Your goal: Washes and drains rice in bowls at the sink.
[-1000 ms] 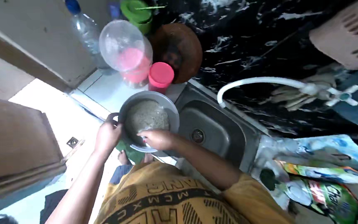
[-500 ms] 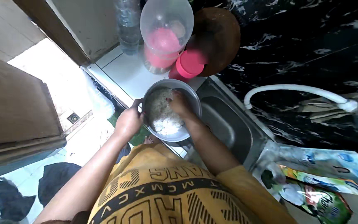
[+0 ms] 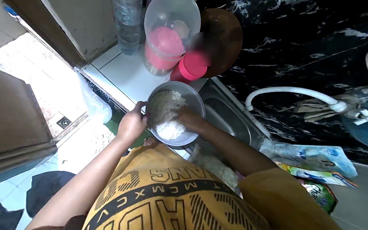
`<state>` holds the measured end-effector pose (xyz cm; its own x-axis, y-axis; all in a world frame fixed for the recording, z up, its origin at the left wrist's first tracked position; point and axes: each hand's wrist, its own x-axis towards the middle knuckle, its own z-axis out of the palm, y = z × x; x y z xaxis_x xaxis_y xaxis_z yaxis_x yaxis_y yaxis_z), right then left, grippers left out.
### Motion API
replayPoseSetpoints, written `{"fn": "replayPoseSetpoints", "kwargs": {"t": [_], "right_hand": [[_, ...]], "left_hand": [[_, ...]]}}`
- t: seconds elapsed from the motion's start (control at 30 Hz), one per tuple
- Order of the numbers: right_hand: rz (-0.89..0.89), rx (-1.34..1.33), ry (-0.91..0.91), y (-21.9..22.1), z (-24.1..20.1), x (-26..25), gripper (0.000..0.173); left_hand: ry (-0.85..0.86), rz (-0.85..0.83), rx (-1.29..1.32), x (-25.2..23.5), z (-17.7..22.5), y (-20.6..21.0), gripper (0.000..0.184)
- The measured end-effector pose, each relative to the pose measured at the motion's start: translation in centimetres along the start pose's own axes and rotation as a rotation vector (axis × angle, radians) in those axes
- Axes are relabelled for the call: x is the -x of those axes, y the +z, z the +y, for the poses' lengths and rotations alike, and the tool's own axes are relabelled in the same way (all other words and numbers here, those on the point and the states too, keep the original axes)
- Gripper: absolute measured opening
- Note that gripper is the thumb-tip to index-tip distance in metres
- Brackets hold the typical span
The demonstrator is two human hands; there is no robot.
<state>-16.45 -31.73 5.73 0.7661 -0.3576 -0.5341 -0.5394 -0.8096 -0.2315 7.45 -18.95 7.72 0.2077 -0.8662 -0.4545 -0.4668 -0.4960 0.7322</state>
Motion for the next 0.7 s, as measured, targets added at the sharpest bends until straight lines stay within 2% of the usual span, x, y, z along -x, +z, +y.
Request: {"fn": "replayPoseSetpoints", "kwargs": {"t": [0.13, 0.2, 0.3, 0.33, 0.4, 0.43, 0.5, 0.57, 0.63, 0.7], "right_hand": [[0.110, -0.008, 0.183, -2.1, 1.1, -2.4, 0.051], [0.167, -0.022, 0.273, -1.9, 1.0, -2.7, 0.047], [0.086, -0.101, 0.508, -0.9, -1.7, -0.4, 0.028], [0.001, -0.151, 0.537, -0.6, -2.8, 0.4, 0.029], [-0.143, -0.283, 0.474, -0.2, -5.0, 0.5, 0.038], [-0.143, -0.397, 0.427, -0.1, -6.0, -0.2, 0.041], [-0.039, -0.640, 0.397, -0.3, -7.3, -2.3, 0.039], [0.169, -0.744, 0.481, -1.5, -7.1, -3.8, 0.041], [0.368, -0.590, 0.587, -2.3, -5.7, -3.8, 0.042], [0.358, -0.405, 0.721, -2.7, -4.2, -3.7, 0.043]], "left_hand": [[-0.009, -0.013, 0.027, 0.0, 0.2, -0.1, 0.045], [-0.011, -0.020, 0.034, 0.0, 0.3, -0.2, 0.045], [-0.012, -0.024, 0.038, -0.1, 0.0, -0.2, 0.044], [-0.008, -0.021, 0.039, -0.1, -0.1, -0.1, 0.045], [0.000, -0.014, 0.030, -0.2, -0.1, -0.1, 0.045], [0.004, -0.011, 0.024, -0.2, -0.2, 0.0, 0.044], [0.010, -0.009, 0.025, -0.3, -0.2, -0.1, 0.043], [0.004, -0.015, 0.031, -0.3, 0.0, -0.3, 0.042], [-0.003, -0.011, 0.029, -0.1, 0.1, -0.3, 0.043], [-0.002, 0.000, 0.029, -0.3, -0.1, -0.1, 0.043]]}}
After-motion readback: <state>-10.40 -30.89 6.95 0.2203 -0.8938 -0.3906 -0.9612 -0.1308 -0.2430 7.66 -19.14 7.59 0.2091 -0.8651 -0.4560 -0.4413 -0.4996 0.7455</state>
